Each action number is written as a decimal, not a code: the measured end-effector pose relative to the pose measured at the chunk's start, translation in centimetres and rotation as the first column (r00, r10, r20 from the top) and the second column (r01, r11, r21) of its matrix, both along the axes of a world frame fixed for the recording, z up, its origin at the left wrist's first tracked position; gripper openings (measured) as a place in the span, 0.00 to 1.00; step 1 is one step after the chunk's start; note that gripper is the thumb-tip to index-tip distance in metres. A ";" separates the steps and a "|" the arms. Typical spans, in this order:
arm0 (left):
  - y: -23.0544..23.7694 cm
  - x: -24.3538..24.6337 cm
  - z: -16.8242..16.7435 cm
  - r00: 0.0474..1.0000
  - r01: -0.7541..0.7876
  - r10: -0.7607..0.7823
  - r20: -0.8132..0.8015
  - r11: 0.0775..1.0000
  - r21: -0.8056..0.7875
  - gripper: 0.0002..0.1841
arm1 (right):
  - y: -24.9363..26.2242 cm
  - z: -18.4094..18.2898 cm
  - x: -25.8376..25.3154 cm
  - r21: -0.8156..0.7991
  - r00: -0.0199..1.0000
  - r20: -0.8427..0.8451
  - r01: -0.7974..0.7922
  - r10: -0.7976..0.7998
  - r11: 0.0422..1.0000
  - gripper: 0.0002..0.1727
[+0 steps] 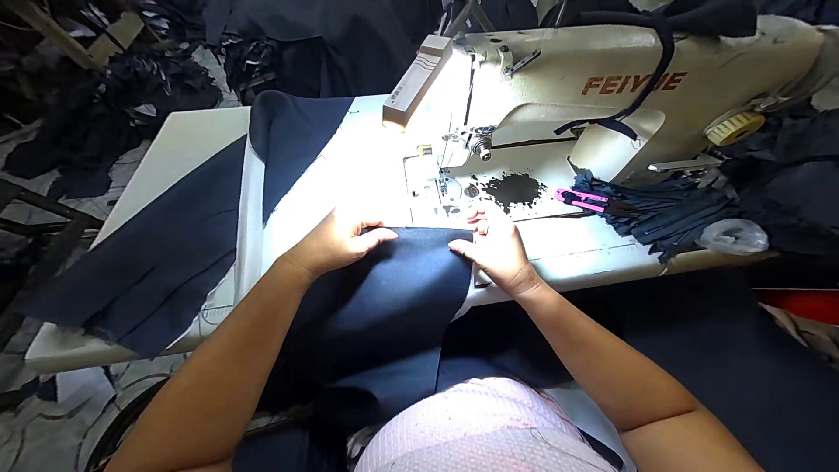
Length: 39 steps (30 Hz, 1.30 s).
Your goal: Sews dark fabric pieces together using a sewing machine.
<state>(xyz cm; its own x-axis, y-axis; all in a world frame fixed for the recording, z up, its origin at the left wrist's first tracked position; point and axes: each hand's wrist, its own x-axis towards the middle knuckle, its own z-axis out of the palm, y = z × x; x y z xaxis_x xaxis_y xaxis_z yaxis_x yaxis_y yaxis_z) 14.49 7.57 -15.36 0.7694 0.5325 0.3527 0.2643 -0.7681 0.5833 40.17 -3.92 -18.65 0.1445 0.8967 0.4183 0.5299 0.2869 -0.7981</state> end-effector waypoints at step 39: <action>-0.7 -4.2 6.5 0.978 -0.203 0.204 0.029 0.978 -0.055 0.13 | 3.2 4.9 -5.9 0.209 0.998 -0.037 -0.031 0.040 0.977 0.19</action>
<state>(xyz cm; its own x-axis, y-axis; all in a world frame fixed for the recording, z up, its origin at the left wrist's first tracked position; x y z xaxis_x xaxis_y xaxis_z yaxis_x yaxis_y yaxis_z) 10.25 6.84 -8.85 0.6309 0.6947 0.3454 0.3908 -0.6691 0.6321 34.31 -0.74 -13.77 0.1350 0.7957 0.5905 0.4842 0.4669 -0.7399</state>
